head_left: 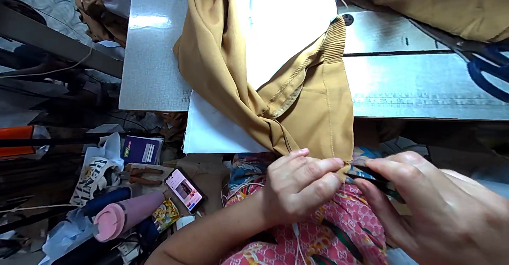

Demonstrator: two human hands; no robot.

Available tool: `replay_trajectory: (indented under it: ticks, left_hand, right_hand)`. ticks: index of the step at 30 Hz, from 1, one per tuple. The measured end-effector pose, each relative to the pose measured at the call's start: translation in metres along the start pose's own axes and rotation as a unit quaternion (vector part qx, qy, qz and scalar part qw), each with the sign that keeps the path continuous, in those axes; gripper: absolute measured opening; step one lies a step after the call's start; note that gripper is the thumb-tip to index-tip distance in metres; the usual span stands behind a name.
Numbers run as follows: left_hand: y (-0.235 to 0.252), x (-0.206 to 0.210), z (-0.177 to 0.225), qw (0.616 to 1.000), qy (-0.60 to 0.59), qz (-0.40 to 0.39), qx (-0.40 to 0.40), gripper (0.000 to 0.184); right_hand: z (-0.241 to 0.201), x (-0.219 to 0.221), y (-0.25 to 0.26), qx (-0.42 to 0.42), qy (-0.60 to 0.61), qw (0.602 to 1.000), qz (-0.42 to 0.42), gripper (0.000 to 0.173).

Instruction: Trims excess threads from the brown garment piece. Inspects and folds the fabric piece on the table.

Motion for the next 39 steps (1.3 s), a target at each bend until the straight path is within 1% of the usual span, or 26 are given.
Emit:
replay_trajectory:
  ticks: [4,6,7,8,9,10,11,12,13,14,16,17,18,19,21,22,27,29,31,32,33,34,35,36,37,39]
  left_hand:
    - [0.001,0.000,0.000,1.000,-0.024,0.008,-0.013,0.005]
    - [0.003,0.000,0.001,0.999,-0.030,0.010,-0.014,0.004]
    - [0.004,-0.001,0.002,0.999,-0.030,0.010,-0.014,0.004]
    - [0.005,-0.001,0.003,1.000,-0.026,0.007,-0.014,0.003]
    - [0.006,0.001,0.002,1.000,-0.019,0.002,-0.014,0.004]
    - [0.004,0.003,0.000,1.000,-0.012,-0.003,-0.017,0.005]
    - [0.002,0.005,-0.002,1.000,-0.005,-0.008,-0.022,0.006]
    - [-0.001,0.007,-0.004,1.000,0.000,-0.013,-0.025,0.007]
    - [-0.003,0.008,-0.005,1.000,0.002,-0.019,-0.024,0.007]
    - [-0.004,0.008,-0.005,0.999,0.003,-0.024,-0.021,0.007]
    - [-0.003,0.007,-0.003,1.000,-0.002,-0.027,-0.010,0.008]
    - [-0.002,0.007,-0.002,1.000,-0.005,-0.026,-0.003,0.008]
    - [-0.001,0.007,-0.002,1.000,-0.011,-0.024,0.004,0.009]
    - [0.001,0.007,-0.001,1.000,-0.015,-0.021,0.009,0.009]
    - [0.002,0.006,0.001,1.000,-0.024,-0.015,0.010,0.008]
    - [0.002,0.004,0.001,1.000,-0.027,-0.013,0.004,0.007]
    - [-0.002,-0.003,-0.001,0.997,-0.070,-0.005,-0.039,0.009]
    - [-0.003,-0.003,-0.004,0.992,-0.106,0.002,-0.072,0.011]
    - [-0.006,-0.004,-0.009,0.981,-0.150,0.025,-0.118,0.010]
    - [-0.008,-0.006,-0.011,0.977,-0.164,0.035,-0.133,0.009]
    - [-0.009,-0.009,-0.013,0.976,-0.165,0.039,-0.138,0.010]
    - [-0.011,-0.014,-0.014,0.978,-0.155,0.039,-0.135,0.010]
    - [-0.012,-0.021,-0.013,0.980,-0.141,0.042,-0.134,0.010]
    - [-0.013,-0.032,-0.012,0.982,-0.125,0.046,-0.135,0.009]
    - [-0.012,-0.045,-0.012,0.983,-0.108,0.047,-0.141,0.008]
    - [-0.009,-0.060,-0.016,0.977,-0.093,0.056,-0.184,0.006]
  right_hand:
    - [0.003,0.001,-0.001,-0.005,0.063,0.998,-0.003,0.035]
    - [0.012,0.007,-0.002,0.027,0.181,0.983,-0.022,0.034]
    - [0.018,0.012,-0.003,0.059,0.276,0.959,-0.039,0.032]
    - [0.024,0.019,-0.004,0.102,0.394,0.911,-0.061,0.027]
    - [0.030,0.024,-0.004,0.144,0.530,0.832,-0.077,0.022]
    - [0.037,0.027,-0.004,0.172,0.651,0.735,-0.076,0.021]
    - [0.046,0.024,-0.005,0.176,0.723,0.665,-0.061,0.023]
    - [0.057,0.021,-0.006,0.168,0.747,0.642,-0.038,0.023]
    - [0.066,0.017,-0.007,0.159,0.720,0.675,-0.025,0.024]
    - [0.069,0.013,-0.009,0.156,0.652,0.742,-0.026,0.028]
    - [0.055,0.009,-0.011,0.146,0.484,0.861,-0.054,0.041]
    - [0.044,0.007,-0.011,0.130,0.397,0.906,-0.068,0.049]
    - [0.035,0.008,-0.009,0.106,0.325,0.937,-0.071,0.054]
    - [0.029,0.011,-0.007,0.084,0.272,0.957,-0.061,0.051]
    - [0.027,0.015,-0.003,0.056,0.220,0.974,-0.024,0.033]
    - [0.029,0.015,-0.001,0.051,0.215,0.975,-0.011,0.028]
    - [0.039,0.018,0.003,0.042,0.289,0.956,-0.034,0.027]
    - [0.025,0.022,0.005,0.008,0.384,0.921,-0.065,0.021]
    - [0.005,0.029,0.008,-0.039,0.488,0.866,-0.104,0.019]
    - [-0.002,0.033,0.011,-0.059,0.515,0.847,-0.117,0.019]
    - [-0.003,0.037,0.015,-0.081,0.491,0.859,-0.122,0.019]
    - [0.001,0.039,0.020,-0.098,0.410,0.900,-0.107,0.019]
    - [0.012,0.040,0.026,-0.104,0.290,0.949,-0.072,0.017]
    - [0.025,0.040,0.035,-0.097,0.173,0.980,-0.030,0.014]
    - [0.042,0.041,0.043,-0.066,0.111,0.991,-0.023,0.017]
    - [0.061,0.032,0.056,-0.026,0.071,0.997,0.009,0.021]
Point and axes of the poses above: each hand's wrist, its own y-axis towards the middle knuckle, its own x-axis out of the palm, z = x × y, the point moved 5 cm from there along y, towards the middle knuckle, and after that the axes turned 7 degrees about x, right-handed, at the moved point
